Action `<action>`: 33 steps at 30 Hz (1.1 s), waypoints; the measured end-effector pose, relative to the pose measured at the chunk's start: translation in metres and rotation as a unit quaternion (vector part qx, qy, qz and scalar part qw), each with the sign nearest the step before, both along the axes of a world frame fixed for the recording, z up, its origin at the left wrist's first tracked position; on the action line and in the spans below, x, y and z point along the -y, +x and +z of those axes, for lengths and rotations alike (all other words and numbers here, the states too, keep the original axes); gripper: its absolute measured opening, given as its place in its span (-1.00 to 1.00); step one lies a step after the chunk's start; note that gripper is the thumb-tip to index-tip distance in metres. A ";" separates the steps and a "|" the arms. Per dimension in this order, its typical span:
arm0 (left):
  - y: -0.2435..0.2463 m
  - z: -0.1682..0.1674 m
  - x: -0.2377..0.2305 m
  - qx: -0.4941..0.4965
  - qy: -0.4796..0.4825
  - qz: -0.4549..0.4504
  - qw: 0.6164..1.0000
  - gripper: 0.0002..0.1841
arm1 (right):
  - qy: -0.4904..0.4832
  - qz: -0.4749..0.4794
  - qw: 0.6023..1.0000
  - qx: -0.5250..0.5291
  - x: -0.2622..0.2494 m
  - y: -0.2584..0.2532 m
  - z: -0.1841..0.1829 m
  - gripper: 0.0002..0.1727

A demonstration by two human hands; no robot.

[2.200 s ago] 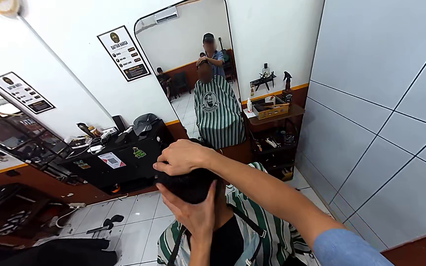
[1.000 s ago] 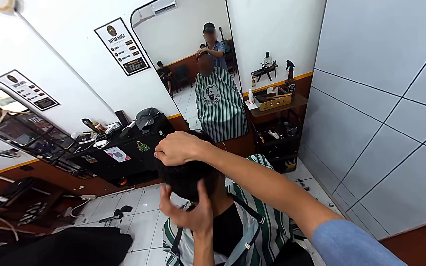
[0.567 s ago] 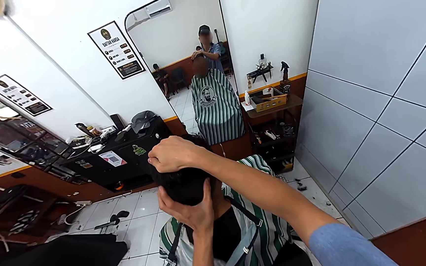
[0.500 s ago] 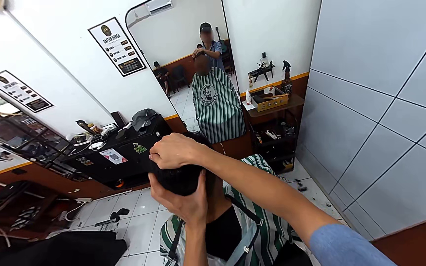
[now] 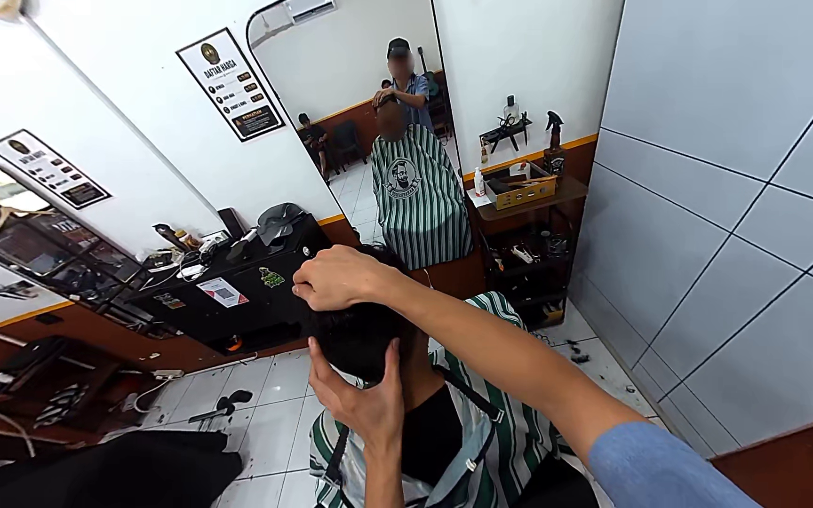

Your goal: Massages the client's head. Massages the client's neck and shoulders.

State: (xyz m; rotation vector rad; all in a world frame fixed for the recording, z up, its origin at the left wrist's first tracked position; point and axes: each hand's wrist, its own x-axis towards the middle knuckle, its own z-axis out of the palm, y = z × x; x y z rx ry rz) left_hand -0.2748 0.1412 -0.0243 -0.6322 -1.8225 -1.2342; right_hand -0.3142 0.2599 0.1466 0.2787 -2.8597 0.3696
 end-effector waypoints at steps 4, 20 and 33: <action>-0.005 0.002 0.009 -0.090 0.131 -0.055 0.986 -0.40 | -0.002 -0.008 1.000 -0.007 -0.002 -0.001 0.002 -0.58; -0.015 0.022 -0.019 0.012 -0.010 0.002 1.000 0.34 | -0.008 -0.019 1.000 0.005 0.007 -0.001 -0.001 -0.57; -0.008 0.019 -0.019 -0.063 0.032 0.043 0.997 0.23 | -0.009 -0.027 0.999 -0.019 0.004 0.002 -0.002 -0.59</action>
